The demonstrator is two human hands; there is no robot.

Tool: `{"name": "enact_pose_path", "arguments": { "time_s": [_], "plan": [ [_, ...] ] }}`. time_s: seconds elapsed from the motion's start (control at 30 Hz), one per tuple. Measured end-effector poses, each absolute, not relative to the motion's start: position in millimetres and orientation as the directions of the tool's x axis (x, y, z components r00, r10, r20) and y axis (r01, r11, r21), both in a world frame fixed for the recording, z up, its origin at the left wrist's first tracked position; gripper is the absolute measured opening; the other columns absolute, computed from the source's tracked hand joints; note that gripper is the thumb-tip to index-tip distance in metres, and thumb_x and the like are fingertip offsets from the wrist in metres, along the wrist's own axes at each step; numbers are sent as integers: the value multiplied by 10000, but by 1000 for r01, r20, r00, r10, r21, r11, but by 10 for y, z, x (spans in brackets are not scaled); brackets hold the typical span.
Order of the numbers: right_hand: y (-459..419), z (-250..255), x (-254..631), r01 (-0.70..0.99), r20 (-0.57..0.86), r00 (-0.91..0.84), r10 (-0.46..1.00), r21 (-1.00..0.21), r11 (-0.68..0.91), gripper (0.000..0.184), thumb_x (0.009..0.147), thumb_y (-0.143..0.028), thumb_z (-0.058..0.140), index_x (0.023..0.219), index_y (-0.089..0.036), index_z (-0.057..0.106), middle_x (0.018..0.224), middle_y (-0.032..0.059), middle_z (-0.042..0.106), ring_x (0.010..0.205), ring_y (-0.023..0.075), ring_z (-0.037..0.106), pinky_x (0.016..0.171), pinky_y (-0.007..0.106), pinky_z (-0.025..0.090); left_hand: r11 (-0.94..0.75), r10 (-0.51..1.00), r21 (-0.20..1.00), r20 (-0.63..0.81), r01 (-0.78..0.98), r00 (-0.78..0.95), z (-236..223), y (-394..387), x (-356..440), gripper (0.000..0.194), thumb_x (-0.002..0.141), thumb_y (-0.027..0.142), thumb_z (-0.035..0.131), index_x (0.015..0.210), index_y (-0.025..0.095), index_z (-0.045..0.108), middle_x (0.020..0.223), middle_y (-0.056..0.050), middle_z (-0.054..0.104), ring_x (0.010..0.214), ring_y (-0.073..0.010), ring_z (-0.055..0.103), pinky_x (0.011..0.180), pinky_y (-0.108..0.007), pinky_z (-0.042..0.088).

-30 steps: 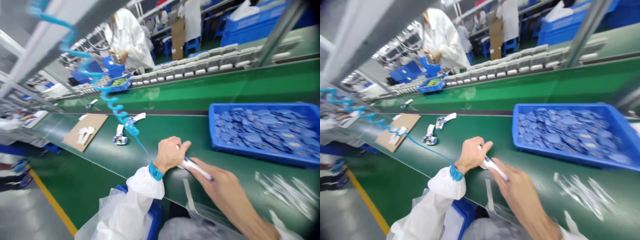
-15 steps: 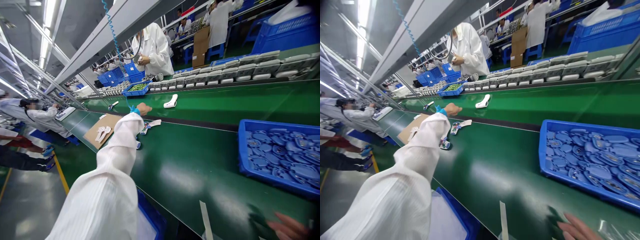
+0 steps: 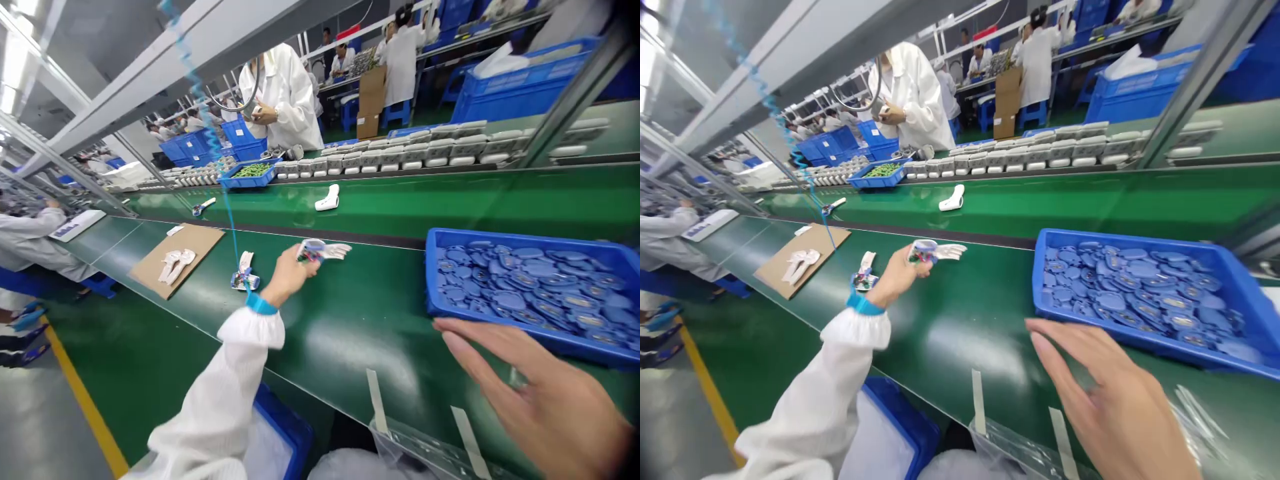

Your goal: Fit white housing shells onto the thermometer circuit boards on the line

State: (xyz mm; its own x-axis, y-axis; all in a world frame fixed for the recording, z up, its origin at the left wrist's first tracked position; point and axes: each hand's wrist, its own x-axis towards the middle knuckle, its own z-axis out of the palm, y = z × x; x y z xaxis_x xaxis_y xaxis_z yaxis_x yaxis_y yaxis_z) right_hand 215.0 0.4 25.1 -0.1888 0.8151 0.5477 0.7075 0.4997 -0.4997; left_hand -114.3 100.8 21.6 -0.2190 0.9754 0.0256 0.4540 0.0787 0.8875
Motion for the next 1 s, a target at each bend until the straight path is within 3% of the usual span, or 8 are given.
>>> {"name": "enact_pose_path", "arguments": {
  "time_s": [0.13, 0.2, 0.4, 0.57, 0.63, 0.73, 0.87, 1.0],
  "plan": [
    [79, 553, 1941, 692, 555, -218, 803, -492, 528, 281, 1032, -457, 527, 1118, -320, 757, 1084, 3, 780, 978, 242, 721, 837, 418, 590, -129, 989, 944, 101, 305, 106, 199, 341, -410, 173, 778, 103, 636, 919, 197, 669, 788, 18, 683, 718, -134, 599, 655, -242, 438],
    [54, 570, 1937, 684, 527, -235, 817, -508, 524, 273, 1018, -443, 551, 1078, -302, 776, 1057, 21, 786, 956, 251, 725, 846, 436, 591, -157, 973, 968, 117, 197, 199, 160, 124, -141, 250, 716, 44, 562, 880, 194, 677, 827, 5, 703, 756, -139, 605, 682, -247, 435],
    [-125, 400, 2216, 708, 358, -89, 930, -634, 311, 284, 1020, -486, 545, 1031, -332, 784, 1108, 9, 780, 1014, 253, 728, 862, 436, 607, 267, 955, 930, -221, -251, 198, -32, 28, 240, 95, 749, 176, 674, 833, 155, 633, 682, -25, 680, 656, -160, 653, 693, -293, 517],
    [-132, 317, 2310, 755, 400, -132, 907, -552, 354, 502, 967, -651, 553, 1286, -295, 707, 1295, 58, 727, 1187, 311, 682, 939, 504, 593, 367, 928, 784, -275, -501, 250, -82, 0, 246, 293, 731, 320, 822, 860, 115, 657, 708, -39, 666, 640, -144, 647, 697, -290, 539],
    [-132, 294, 2274, 767, 335, -215, 917, -524, 372, 525, 970, -644, 549, 1323, -281, 687, 1206, 62, 761, 1084, 309, 724, 838, 467, 617, 371, 921, 795, -251, -480, 296, -85, -47, 201, 344, 741, 343, 837, 929, 116, 659, 748, -51, 683, 687, -161, 662, 730, -310, 550],
    [-167, 246, 2212, 754, 261, -317, 912, -514, 409, 338, 1041, -479, 486, 1181, -305, 740, 1031, 26, 795, 894, 263, 752, 750, 410, 602, 279, 920, 927, -183, -250, 346, -67, -121, 93, 463, 706, 316, 901, 1048, 149, 639, 920, -61, 712, 831, -181, 666, 796, -315, 534],
    [-241, 149, 2186, 742, 384, -354, 853, -440, 506, 327, 1063, -420, 431, 1135, -315, 732, 1030, 36, 787, 852, 259, 731, 735, 428, 559, 64, 952, 995, -84, 77, 293, -5, -194, -27, 533, 650, 307, 955, 1064, 184, 643, 960, -26, 699, 875, -177, 612, 798, -289, 481],
    [-278, 79, 2180, 743, 345, -407, 846, -415, 526, 360, 1090, -371, 377, 1113, -330, 734, 1022, 21, 783, 869, 244, 725, 750, 425, 510, -35, 966, 980, -17, 198, 258, 24, -236, 2, 532, 659, 354, 953, 1078, 200, 662, 965, -12, 703, 866, -177, 595, 777, -279, 452]
  ]
}}
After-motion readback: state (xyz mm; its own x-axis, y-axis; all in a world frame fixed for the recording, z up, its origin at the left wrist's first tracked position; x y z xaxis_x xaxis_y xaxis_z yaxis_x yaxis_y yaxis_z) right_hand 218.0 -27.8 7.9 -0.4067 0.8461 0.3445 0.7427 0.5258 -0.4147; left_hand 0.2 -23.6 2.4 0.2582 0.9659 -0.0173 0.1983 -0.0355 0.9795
